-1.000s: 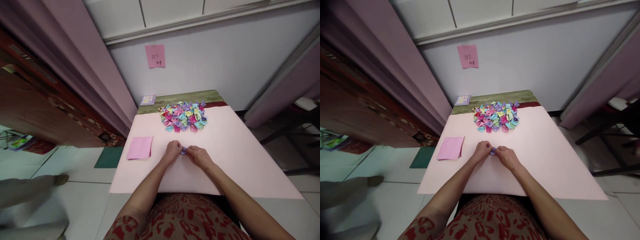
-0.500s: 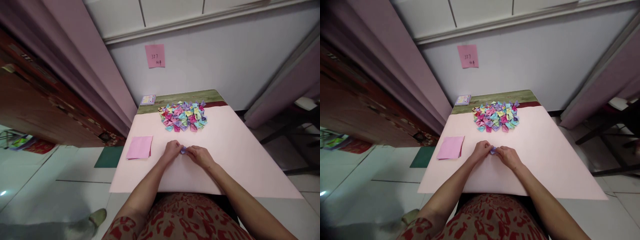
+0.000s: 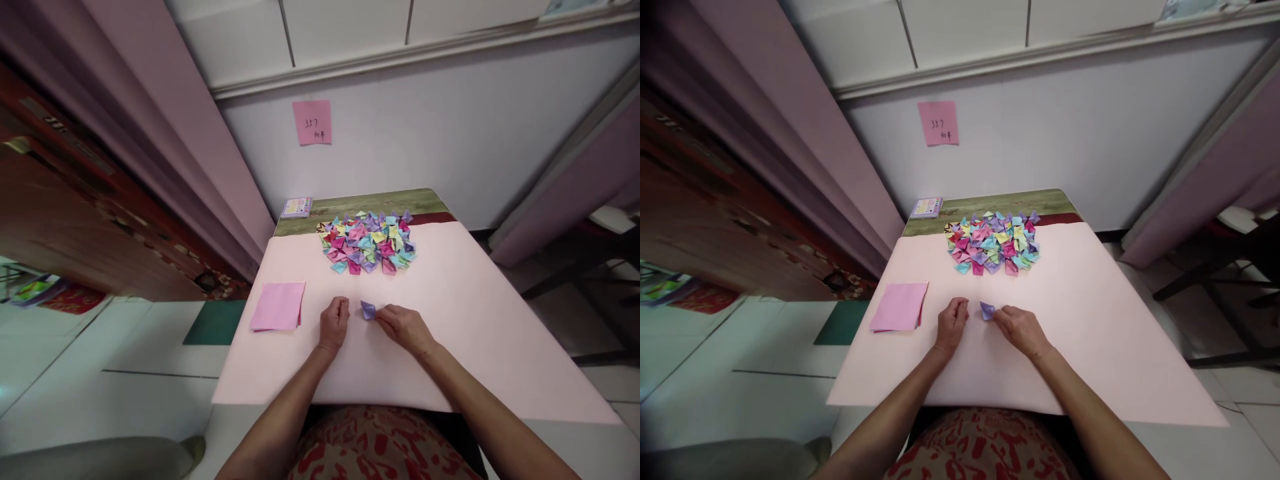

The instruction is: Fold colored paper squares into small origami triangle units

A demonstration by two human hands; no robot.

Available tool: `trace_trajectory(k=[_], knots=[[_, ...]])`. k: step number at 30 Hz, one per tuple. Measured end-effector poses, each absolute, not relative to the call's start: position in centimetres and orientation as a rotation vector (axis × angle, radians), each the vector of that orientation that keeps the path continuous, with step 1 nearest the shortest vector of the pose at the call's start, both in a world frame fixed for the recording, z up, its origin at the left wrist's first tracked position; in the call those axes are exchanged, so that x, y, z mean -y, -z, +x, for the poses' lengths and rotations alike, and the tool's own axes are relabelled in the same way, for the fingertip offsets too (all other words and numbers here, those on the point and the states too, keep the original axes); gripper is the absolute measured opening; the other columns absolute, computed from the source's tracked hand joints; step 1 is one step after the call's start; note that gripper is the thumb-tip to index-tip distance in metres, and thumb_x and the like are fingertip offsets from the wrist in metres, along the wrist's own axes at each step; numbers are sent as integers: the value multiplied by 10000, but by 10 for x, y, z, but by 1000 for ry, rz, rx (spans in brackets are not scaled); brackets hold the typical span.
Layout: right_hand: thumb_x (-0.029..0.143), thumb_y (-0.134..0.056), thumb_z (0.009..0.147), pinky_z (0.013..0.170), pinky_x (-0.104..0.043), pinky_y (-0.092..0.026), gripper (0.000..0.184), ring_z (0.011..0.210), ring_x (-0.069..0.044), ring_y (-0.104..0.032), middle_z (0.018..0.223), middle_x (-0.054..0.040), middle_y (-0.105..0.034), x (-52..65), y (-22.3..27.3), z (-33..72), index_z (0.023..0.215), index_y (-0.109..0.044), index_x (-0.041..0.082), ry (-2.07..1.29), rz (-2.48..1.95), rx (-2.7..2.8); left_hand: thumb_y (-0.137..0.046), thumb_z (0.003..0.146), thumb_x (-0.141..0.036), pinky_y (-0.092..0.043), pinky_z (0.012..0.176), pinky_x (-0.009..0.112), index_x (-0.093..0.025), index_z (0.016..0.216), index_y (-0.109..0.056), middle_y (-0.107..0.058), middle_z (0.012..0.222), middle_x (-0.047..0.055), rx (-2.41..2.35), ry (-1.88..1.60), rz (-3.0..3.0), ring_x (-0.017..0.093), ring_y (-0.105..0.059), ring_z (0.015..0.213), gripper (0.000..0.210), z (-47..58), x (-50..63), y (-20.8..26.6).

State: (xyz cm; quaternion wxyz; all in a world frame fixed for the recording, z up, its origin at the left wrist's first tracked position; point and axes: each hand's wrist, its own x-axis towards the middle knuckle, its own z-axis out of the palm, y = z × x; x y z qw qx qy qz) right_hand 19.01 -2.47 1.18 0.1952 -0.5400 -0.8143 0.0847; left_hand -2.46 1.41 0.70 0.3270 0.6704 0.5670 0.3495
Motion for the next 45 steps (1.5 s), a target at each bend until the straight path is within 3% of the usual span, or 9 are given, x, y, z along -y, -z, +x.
trace_trajectory(k=[7,12,18,23,31,34,37,41,45], knots=[[332,-427,990,721,-243,-437,308,852,-172,-656,947,-62,-725,-38,-57,205,1006,-718,231,-57,-1613,1977,-376,960,-416,-456,650,216,-199,960,-607,-603,691,-17,-1483,-885,1737,120,-585,634,317,-25,-18,-7],[449,-540,917,687,-270,-436,394,768,-193,-658,896,-44,-743,-84,-88,212,1238,-645,245,-62,-1745,1638,-387,959,-392,-465,658,221,-193,983,-605,-625,721,-6,-1474,-893,1738,120,-591,648,297,-26,-18,-5],[527,-512,885,572,-262,-418,388,562,-166,-602,632,-12,-684,-21,-34,204,876,-746,218,-468,-1766,1445,-461,923,-280,-505,738,256,-187,1071,-594,-644,821,21,-1509,-941,1855,139,-618,732,220,-23,-14,-3],[527,-517,881,591,-270,-457,372,594,-180,-617,647,-11,-691,28,1,193,867,-737,227,-630,-1742,1403,-480,904,-183,-512,922,371,-192,1040,-624,-650,1028,92,-1260,-936,2297,217,-608,1017,199,-10,8,-4],[484,-513,885,634,-291,-479,317,665,-201,-670,771,-21,-744,35,7,192,898,-726,250,-559,-1769,1526,-502,910,-174,-523,942,396,-177,1044,-632,-651,1103,112,-1223,-850,2469,225,-608,1054,187,-15,31,-7],[487,-509,889,646,-298,-484,315,692,-208,-680,800,-21,-749,37,8,192,908,-724,257,-546,-1778,1548,-503,917,-184,-493,999,419,-185,1129,-623,-642,1178,124,-1295,-901,2514,235,-594,1122,244,-23,36,-22],[486,-507,892,646,-295,-480,318,681,-202,-673,788,-20,-744,38,7,192,913,-725,256,-546,-1772,1556,-553,915,-248,-382,1114,479,-220,1256,-582,-583,1330,129,-1366,-972,2624,266,-517,1270,343,-38,40,-43],[478,-510,886,636,-288,-475,314,659,-193,-660,769,-17,-738,39,7,192,905,-728,253,-529,-1776,1560,-677,841,-430,-216,1174,575,-201,1442,-418,-411,1495,199,-1637,-1138,2701,356,-327,1427,693,-82,42,-60],[479,-522,881,638,-280,-475,303,654,-185,-656,763,-7,-736,39,8,192,894,-729,258,-530,-1771,1559,-735,753,-537,-168,1180,582,-228,1493,-341,-373,1523,202,-1648,-1091,2911,373,-298,1441,893,-148,42,-55]])
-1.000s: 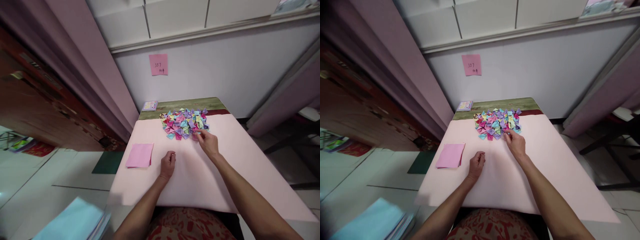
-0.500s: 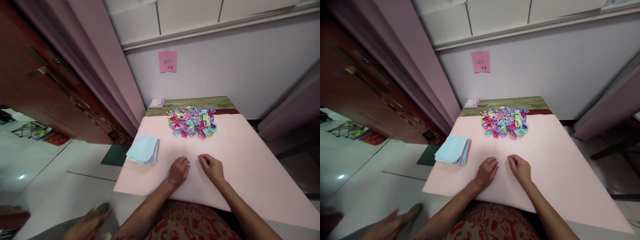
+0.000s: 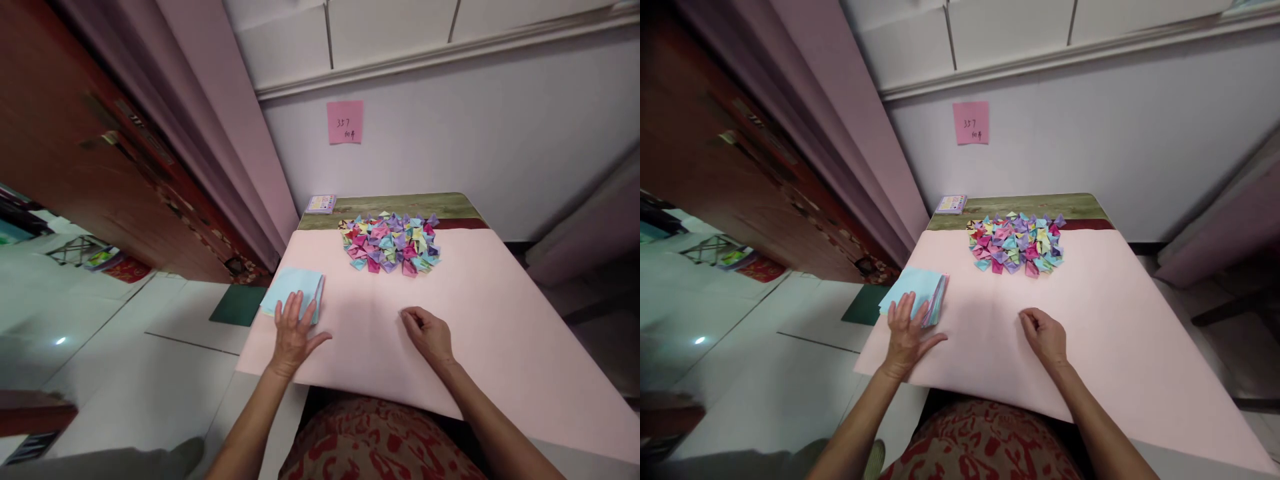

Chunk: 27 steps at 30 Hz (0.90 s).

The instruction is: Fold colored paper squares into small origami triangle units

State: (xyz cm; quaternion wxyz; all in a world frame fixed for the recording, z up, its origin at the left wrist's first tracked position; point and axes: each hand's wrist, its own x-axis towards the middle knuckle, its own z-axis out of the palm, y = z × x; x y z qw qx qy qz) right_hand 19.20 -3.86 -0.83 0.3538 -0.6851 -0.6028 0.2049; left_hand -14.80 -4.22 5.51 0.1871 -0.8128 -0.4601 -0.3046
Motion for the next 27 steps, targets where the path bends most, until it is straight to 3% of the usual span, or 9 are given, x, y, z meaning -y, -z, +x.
trace_trajectory(k=[8,15,22,27], knots=[[485,-537,875,636,-286,-485,297,666,-189,-671,789,-1,-748,39,9,192,919,-737,271,-508,-1790,1551,-704,767,-557,-139,1189,563,-180,1497,-344,-347,1545,203,1486,402,-2407,363,-260,1459,897,-193,10,-48],[487,-536,875,646,-287,-489,289,688,-185,-680,808,12,-752,40,9,192,915,-734,280,-524,-1816,1551,-680,771,-593,-182,1191,516,-173,1455,-419,-476,1467,176,1613,370,-2487,338,-396,1391,844,-197,-21,-47],[505,-536,871,630,-288,-483,306,687,-188,-677,788,10,-746,40,5,189,921,-738,282,-530,-1856,1530,-694,718,-656,-209,1172,547,-163,1435,-422,-436,1489,195,1694,375,-2540,354,-380,1394,912,-194,-18,-56],[511,-525,870,614,-286,-476,313,691,-191,-679,786,14,-746,39,2,187,925,-738,288,-532,-1895,1535,-569,880,-537,-340,1112,475,-182,1309,-545,-555,1383,150,1795,727,-2438,298,-494,1293,557,-188,-16,-72]])
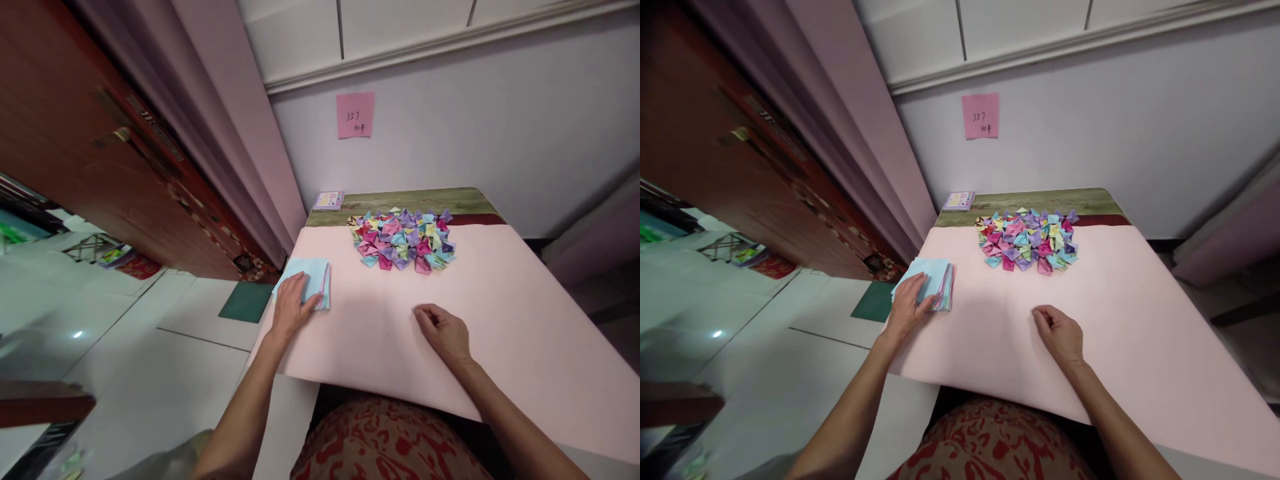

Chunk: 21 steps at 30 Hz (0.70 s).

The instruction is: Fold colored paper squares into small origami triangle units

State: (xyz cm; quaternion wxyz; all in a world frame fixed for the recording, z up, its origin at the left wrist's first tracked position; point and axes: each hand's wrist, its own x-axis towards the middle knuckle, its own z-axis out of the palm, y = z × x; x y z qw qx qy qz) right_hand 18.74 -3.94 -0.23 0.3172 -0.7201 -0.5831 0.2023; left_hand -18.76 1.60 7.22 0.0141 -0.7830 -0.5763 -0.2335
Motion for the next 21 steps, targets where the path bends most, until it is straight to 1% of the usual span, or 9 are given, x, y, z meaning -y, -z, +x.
trace_trajectory(k=[2,4,6,8,10,12,16,19,21], knots=[[507,-526,868,627,-285,-481,310,702,-189,-680,799,16,-749,40,1,187,928,-737,289,-526,-1890,1537,-606,861,-515,-394,1065,459,-187,1233,-596,-613,1301,137,1897,850,-2345,298,-543,1227,496,-183,-16,-73],[502,-524,867,640,-283,-485,305,713,-187,-681,813,19,-751,40,1,187,925,-737,292,-517,-1884,1548,-676,799,-513,-416,1041,464,-185,1180,-626,-633,1265,134,1982,890,-2289,314,-564,1192,505,-179,-16,-73],[500,-524,864,639,-280,-484,302,709,-185,-679,807,22,-751,40,0,187,919,-738,294,-513,-1884,1553,-704,769,-490,-429,1028,457,-178,1140,-648,-647,1242,133,2034,925,-2276,315,-577,1171,488,-177,-14,-73],[500,-527,859,632,-275,-481,302,696,-181,-676,790,23,-748,40,0,188,913,-740,294,-520,-1880,1547,-679,785,-451,-457,992,423,-179,1079,-674,-680,1175,119,2085,1002,-2267,292,-609,1118,400,-176,-13,-75],[502,-531,857,632,-271,-479,303,691,-177,-674,776,23,-744,39,0,188,911,-741,290,-529,-1864,1541,-629,813,-411,-488,924,376,-189,990,-702,-717,1068,92,2152,1075,-2252,259,-650,1017,293,-175,-12,-77],[507,-533,860,634,-271,-480,307,688,-177,-673,769,21,-742,38,2,188,908,-741,287,-533,-1856,1533,-580,827,-374,-496,856,338,-200,886,-721,-738,966,65,2229,1111,-2215,231,-671,919,232,-174,-11,-79],[513,-542,861,633,-276,-484,310,672,-181,-668,765,13,-742,37,5,190,905,-742,281,-528,-1840,1517,-581,787,-339,-474,751,295,-197,747,-720,-733,792,29,2404,1162,-2003,200,-661,764,203,-173,-15,-78],[514,-544,860,625,-274,-485,313,657,-179,-662,753,10,-737,37,6,190,903,-742,276,-520,-1823,1511,-624,753,-368,-462,666,287,-185,696,-703,-683,651,8,2528,1237,-1847,185,-625,644,208,-174,-18,-79],[512,-544,860,612,-272,-483,314,641,-176,-655,735,6,-730,37,6,191,894,-743,271,-512,-1814,1505,-623,766,-385,-479,680,299,-184,705,-692,-679,668,15,2466,1320,-1775,194,-631,670,221,-172,-17,-85]])
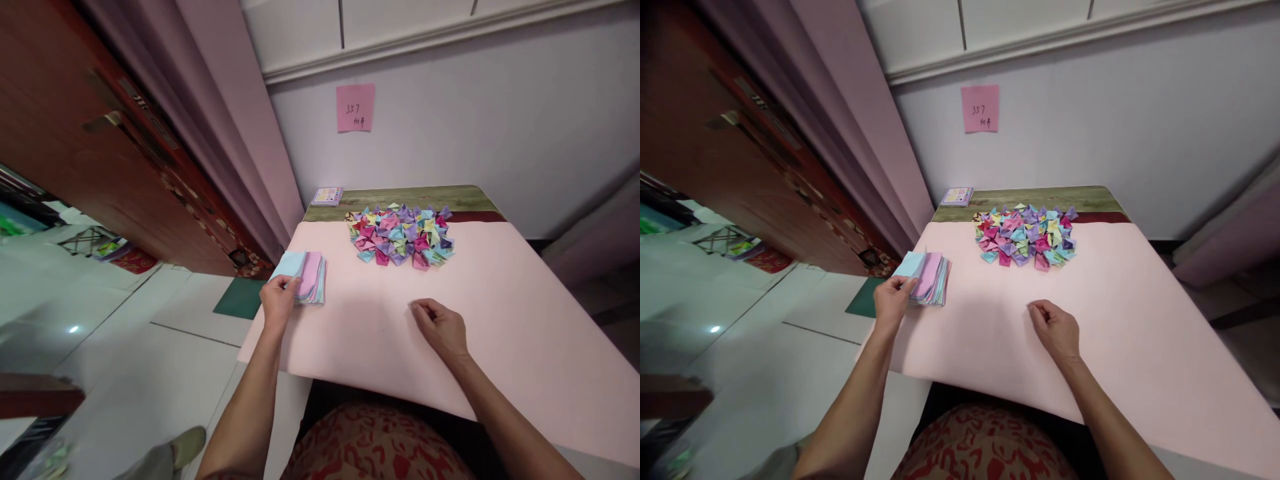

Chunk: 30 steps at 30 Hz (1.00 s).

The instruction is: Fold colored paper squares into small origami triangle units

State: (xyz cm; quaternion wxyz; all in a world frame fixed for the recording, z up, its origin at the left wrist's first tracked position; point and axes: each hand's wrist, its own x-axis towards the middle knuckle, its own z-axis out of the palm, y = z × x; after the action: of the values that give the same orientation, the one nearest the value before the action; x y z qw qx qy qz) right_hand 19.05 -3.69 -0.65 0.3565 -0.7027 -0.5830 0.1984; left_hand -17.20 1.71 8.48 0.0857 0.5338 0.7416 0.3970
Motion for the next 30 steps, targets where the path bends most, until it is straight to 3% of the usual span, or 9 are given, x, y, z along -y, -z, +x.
trace_trajectory(k=[4,8,11,14,17,21,23,27,30], knots=[[506,-535,863,580,-266,-479,324,604,-172,-637,687,-5,-708,35,8,190,866,-740,255,-494,-1763,1495,-539,866,-315,-453,1000,414,-199,842,-666,-710,1037,92,-2036,-1459,1992,251,-631,1052,173,-139,-5,-97],[462,-561,846,585,-260,-495,347,564,-153,-608,688,2,-687,33,9,189,1064,-699,231,-474,-1687,1469,-502,882,-209,-374,1126,478,-229,984,-652,-674,1203,99,-1439,-1139,2380,250,-568,1221,183,-69,18,-75],[332,-585,804,614,-278,-533,622,605,-146,-622,984,-36,-715,35,7,188,1406,-471,225,-405,-1638,1477,-480,857,-129,-307,1173,516,-229,1001,-647,-669,1221,98,-1049,-880,2450,240,-566,1232,242,-26,33,-38],[215,-561,776,687,-311,-566,784,855,-196,-667,1350,-104,-568,39,5,186,1516,-305,250,-219,-1609,1540,-487,811,-78,-353,1146,506,-214,977,-633,-681,1180,97,-975,-823,2424,231,-591,1188,259,-10,39,-9],[136,-554,760,712,-292,-569,646,999,-207,-654,1451,-61,-486,44,6,185,1380,-522,313,-86,-1566,1709,-524,786,-80,-355,1147,492,-204,1088,-611,-655,1240,104,-942,-855,2423,231,-568,1221,338,-14,39,1],[121,-556,791,640,-251,-553,368,886,-168,-679,1354,-18,-588,49,13,186,1056,-726,312,-15,-1550,1840,-634,795,-196,-291,1166,549,-196,1333,-491,-551,1389,144,-1113,-931,2381,277,-479,1317,557,-21,36,-1],[155,-560,821,623,-251,-550,290,859,-166,-686,1296,-17,-630,51,16,188,1000,-736,300,-36,-1567,1841,-685,773,-228,-281,1160,563,-197,1285,-541,-549,1386,154,-1215,-931,2336,299,-476,1312,532,-22,35,0],[195,-576,818,642,-275,-558,233,835,-170,-692,1212,-18,-666,52,20,193,960,-737,288,-114,-1610,1746,-680,774,-188,-304,1124,572,-216,1006,-672,-663,1206,119,-1286,-906,2275,294,-562,1194,234,-20,34,5],[185,-585,798,655,-288,-563,264,839,-176,-691,1234,-28,-650,53,21,194,990,-735,285,-123,-1621,1718,-616,787,-107,-308,1116,556,-230,938,-689,-703,1094,80,-1254,-920,2313,265,-598,1115,208,-19,36,5]])
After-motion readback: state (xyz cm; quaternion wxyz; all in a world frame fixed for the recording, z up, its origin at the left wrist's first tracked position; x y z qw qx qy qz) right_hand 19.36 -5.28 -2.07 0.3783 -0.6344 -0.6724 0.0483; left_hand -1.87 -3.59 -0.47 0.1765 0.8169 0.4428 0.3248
